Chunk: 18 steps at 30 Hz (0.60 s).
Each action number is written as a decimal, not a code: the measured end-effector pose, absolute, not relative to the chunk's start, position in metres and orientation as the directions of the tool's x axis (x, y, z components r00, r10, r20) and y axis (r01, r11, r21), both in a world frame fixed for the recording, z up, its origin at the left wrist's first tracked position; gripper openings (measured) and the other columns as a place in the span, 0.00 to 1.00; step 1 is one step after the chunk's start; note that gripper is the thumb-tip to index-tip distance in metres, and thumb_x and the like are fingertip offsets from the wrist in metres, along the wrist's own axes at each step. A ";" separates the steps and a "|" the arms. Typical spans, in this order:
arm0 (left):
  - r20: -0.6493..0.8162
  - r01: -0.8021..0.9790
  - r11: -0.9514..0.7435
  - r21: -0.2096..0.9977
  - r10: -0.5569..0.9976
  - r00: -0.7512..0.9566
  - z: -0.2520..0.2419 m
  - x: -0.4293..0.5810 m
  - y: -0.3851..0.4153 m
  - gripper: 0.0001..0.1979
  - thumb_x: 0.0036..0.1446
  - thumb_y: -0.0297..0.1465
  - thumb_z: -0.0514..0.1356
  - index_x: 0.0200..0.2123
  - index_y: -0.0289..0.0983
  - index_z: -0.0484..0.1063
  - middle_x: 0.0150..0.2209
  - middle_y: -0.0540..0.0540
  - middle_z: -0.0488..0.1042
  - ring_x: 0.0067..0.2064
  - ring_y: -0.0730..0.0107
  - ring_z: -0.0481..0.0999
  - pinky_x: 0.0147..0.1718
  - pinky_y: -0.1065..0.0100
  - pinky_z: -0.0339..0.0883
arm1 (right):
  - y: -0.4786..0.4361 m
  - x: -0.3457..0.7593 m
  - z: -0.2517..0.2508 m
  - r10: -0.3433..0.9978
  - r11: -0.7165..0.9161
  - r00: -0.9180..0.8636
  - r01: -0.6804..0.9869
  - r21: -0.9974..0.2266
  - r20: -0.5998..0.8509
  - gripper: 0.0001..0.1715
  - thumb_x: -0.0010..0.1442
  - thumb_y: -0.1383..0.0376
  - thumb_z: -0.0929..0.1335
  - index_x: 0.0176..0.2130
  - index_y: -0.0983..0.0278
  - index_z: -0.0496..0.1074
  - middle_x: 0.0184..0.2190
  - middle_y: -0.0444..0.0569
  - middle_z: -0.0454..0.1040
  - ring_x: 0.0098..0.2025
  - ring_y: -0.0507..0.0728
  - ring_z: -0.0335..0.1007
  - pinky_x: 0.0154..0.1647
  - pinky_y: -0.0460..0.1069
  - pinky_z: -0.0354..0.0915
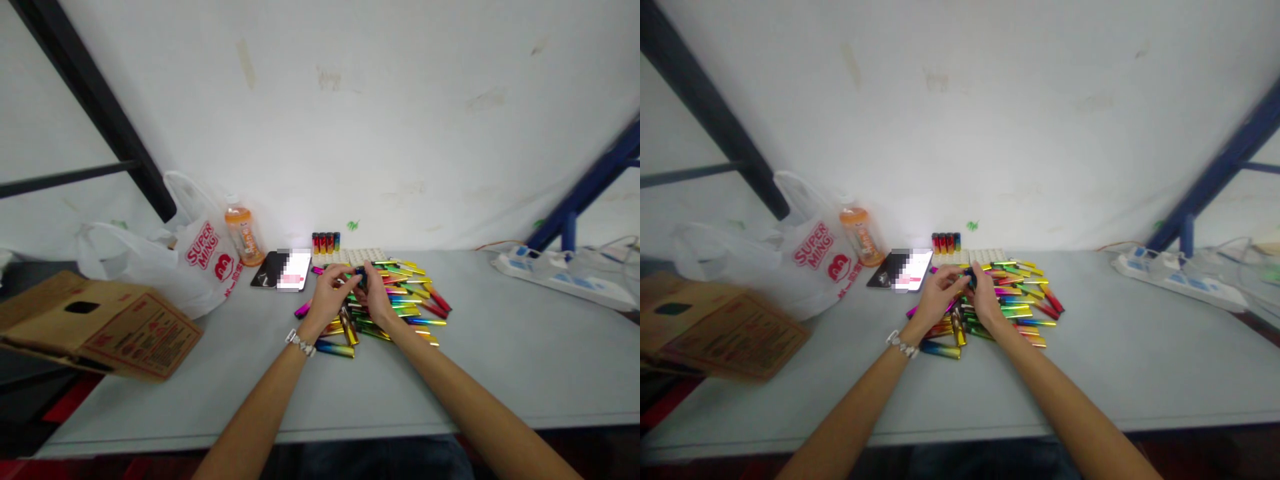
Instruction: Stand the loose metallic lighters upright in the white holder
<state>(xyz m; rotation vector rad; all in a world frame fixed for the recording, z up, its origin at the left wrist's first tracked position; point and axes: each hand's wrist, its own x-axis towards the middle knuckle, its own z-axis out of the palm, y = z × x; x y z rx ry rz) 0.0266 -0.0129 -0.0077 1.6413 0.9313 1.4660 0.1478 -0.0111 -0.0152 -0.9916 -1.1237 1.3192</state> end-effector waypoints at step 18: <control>0.391 0.499 -0.489 0.715 0.872 0.293 -0.009 -0.042 -0.016 0.09 0.61 0.34 0.58 0.34 0.36 0.76 0.37 0.46 0.74 0.33 0.73 0.71 0.29 0.72 0.64 | 0.085 0.179 0.014 0.862 0.442 0.012 0.474 -0.762 0.507 0.19 0.53 0.53 0.71 0.36 0.65 0.79 0.36 0.51 0.76 0.29 0.53 0.68 0.35 0.51 0.65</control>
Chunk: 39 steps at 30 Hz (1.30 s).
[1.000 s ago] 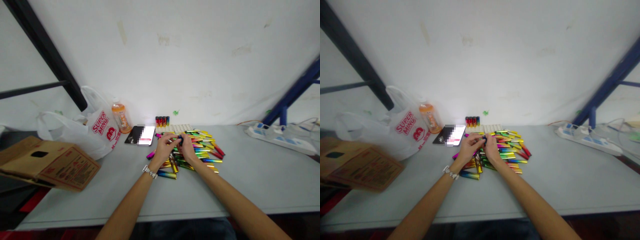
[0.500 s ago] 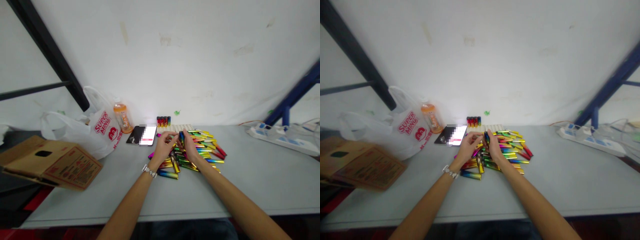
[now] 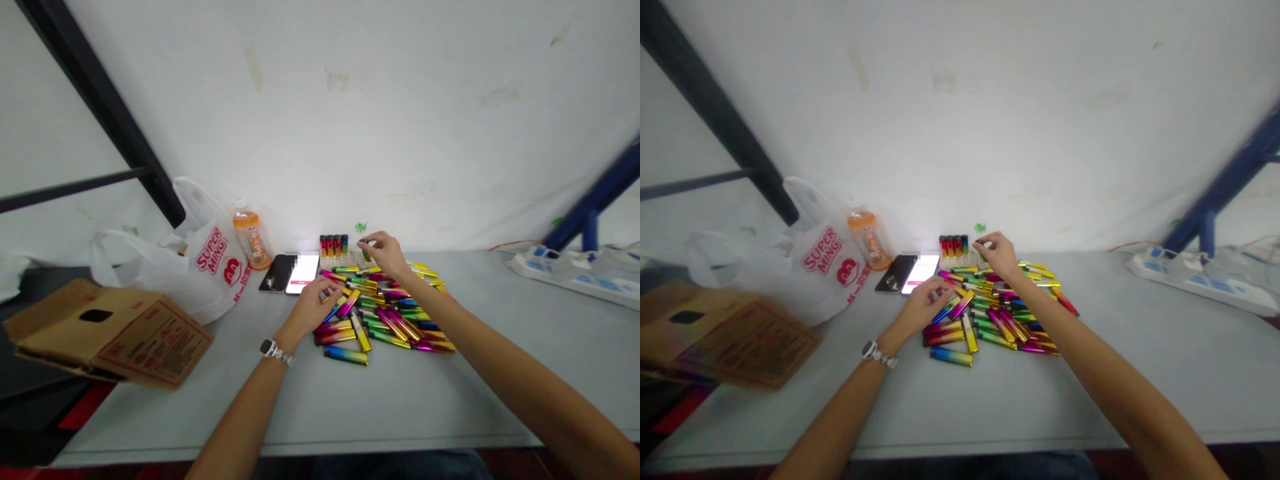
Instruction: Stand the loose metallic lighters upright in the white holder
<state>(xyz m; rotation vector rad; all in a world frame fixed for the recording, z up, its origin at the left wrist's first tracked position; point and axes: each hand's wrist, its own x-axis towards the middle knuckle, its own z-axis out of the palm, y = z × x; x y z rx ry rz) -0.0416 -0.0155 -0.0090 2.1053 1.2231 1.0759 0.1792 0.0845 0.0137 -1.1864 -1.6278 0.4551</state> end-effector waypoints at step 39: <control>0.404 0.636 -0.445 0.630 0.888 0.220 -0.011 -0.050 -0.014 0.12 0.64 0.32 0.52 0.33 0.36 0.74 0.33 0.46 0.73 0.35 0.68 0.72 0.37 0.67 0.66 | 0.087 0.164 0.009 0.922 0.315 -0.283 0.945 -0.090 0.264 0.37 0.69 0.48 0.51 0.70 0.58 0.46 0.47 0.61 0.67 0.48 0.66 0.67 0.45 0.56 0.62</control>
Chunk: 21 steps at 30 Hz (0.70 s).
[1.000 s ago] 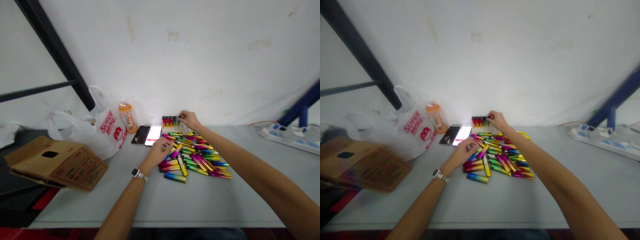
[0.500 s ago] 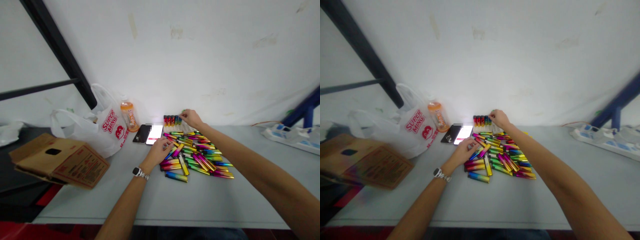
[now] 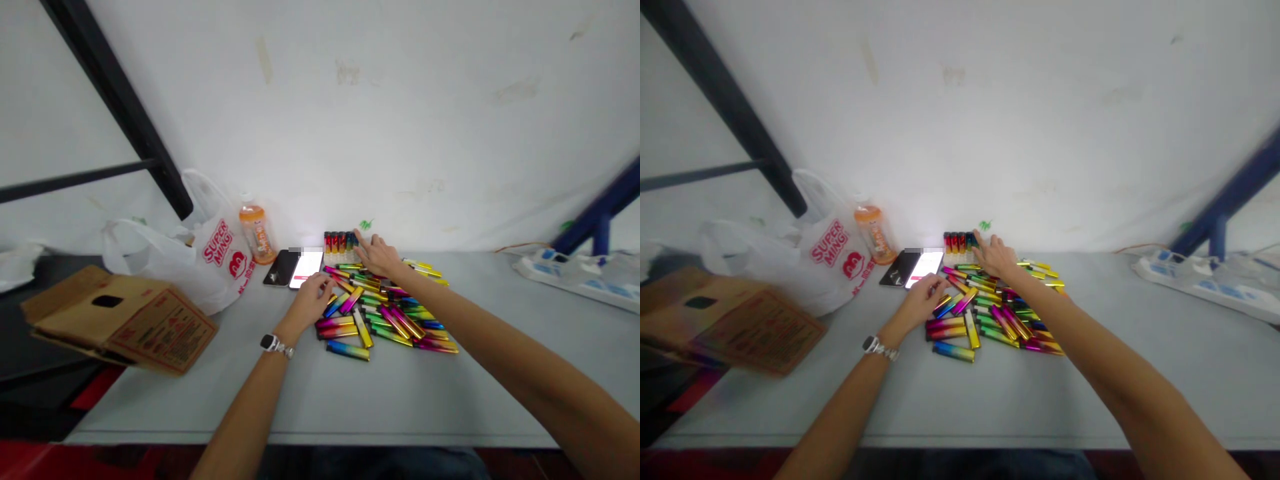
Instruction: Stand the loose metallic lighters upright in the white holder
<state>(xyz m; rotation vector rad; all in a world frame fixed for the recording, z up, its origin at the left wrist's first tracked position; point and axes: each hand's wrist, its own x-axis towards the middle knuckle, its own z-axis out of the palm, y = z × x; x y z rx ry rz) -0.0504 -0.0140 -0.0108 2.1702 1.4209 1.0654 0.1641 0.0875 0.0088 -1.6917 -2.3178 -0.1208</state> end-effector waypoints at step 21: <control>0.433 0.664 -0.412 0.624 0.890 0.145 -0.007 -0.059 -0.013 0.10 0.62 0.31 0.53 0.31 0.37 0.72 0.31 0.48 0.75 0.33 0.69 0.72 0.34 0.68 0.65 | 0.011 0.110 0.035 0.546 0.837 -0.838 0.545 -0.041 0.021 0.14 0.47 0.63 0.72 0.36 0.66 0.75 0.39 0.55 0.74 0.36 0.60 0.69 0.37 0.51 0.63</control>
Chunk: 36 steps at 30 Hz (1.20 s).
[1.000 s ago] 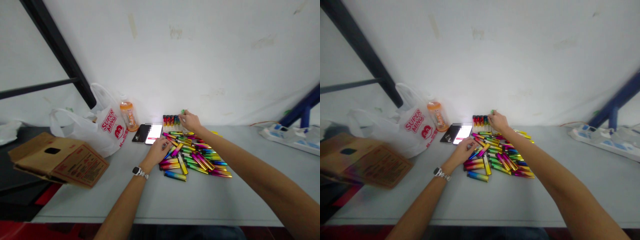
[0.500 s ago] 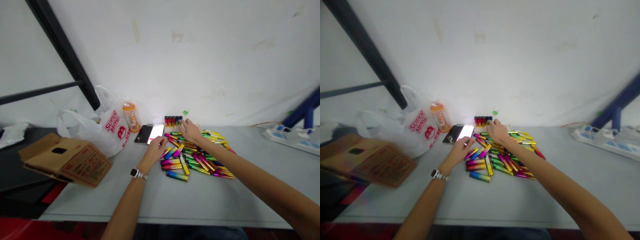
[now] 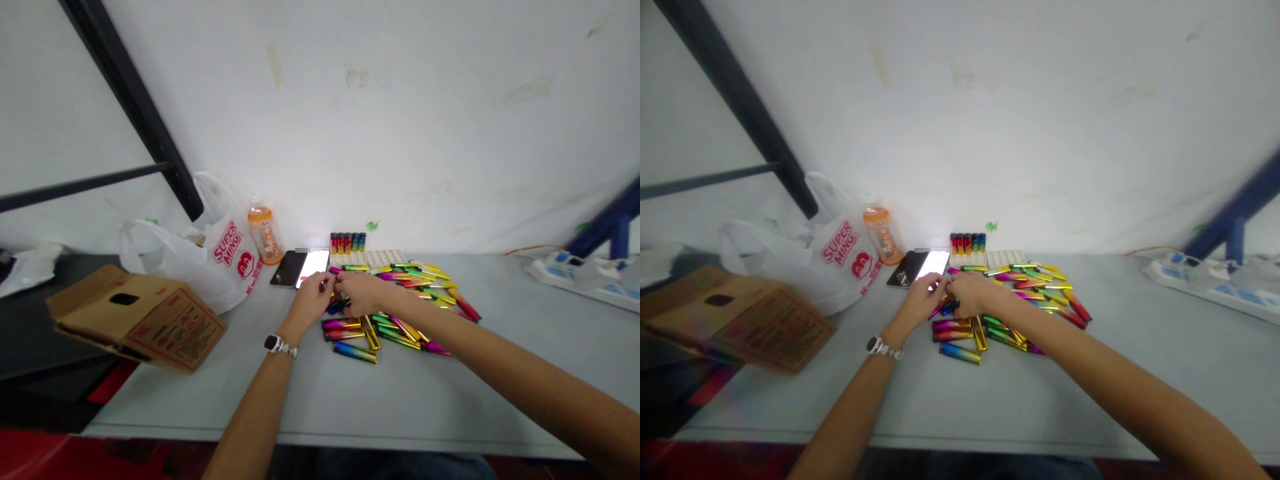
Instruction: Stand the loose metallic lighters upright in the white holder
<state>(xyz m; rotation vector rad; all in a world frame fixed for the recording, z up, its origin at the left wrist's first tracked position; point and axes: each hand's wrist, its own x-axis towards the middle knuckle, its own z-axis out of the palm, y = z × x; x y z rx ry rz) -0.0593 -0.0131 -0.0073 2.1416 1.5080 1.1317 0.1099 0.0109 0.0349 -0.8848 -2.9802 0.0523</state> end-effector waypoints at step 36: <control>0.459 0.513 -0.540 0.667 0.841 0.287 0.002 -0.007 -0.014 0.16 0.64 0.37 0.53 0.28 0.36 0.72 0.27 0.49 0.72 0.30 0.72 0.67 0.30 0.70 0.59 | -0.022 0.162 0.001 0.976 0.214 -0.016 -0.031 -0.976 0.215 0.26 0.59 0.43 0.64 0.27 0.60 0.58 0.18 0.36 0.53 0.20 0.49 0.46 0.20 0.46 0.47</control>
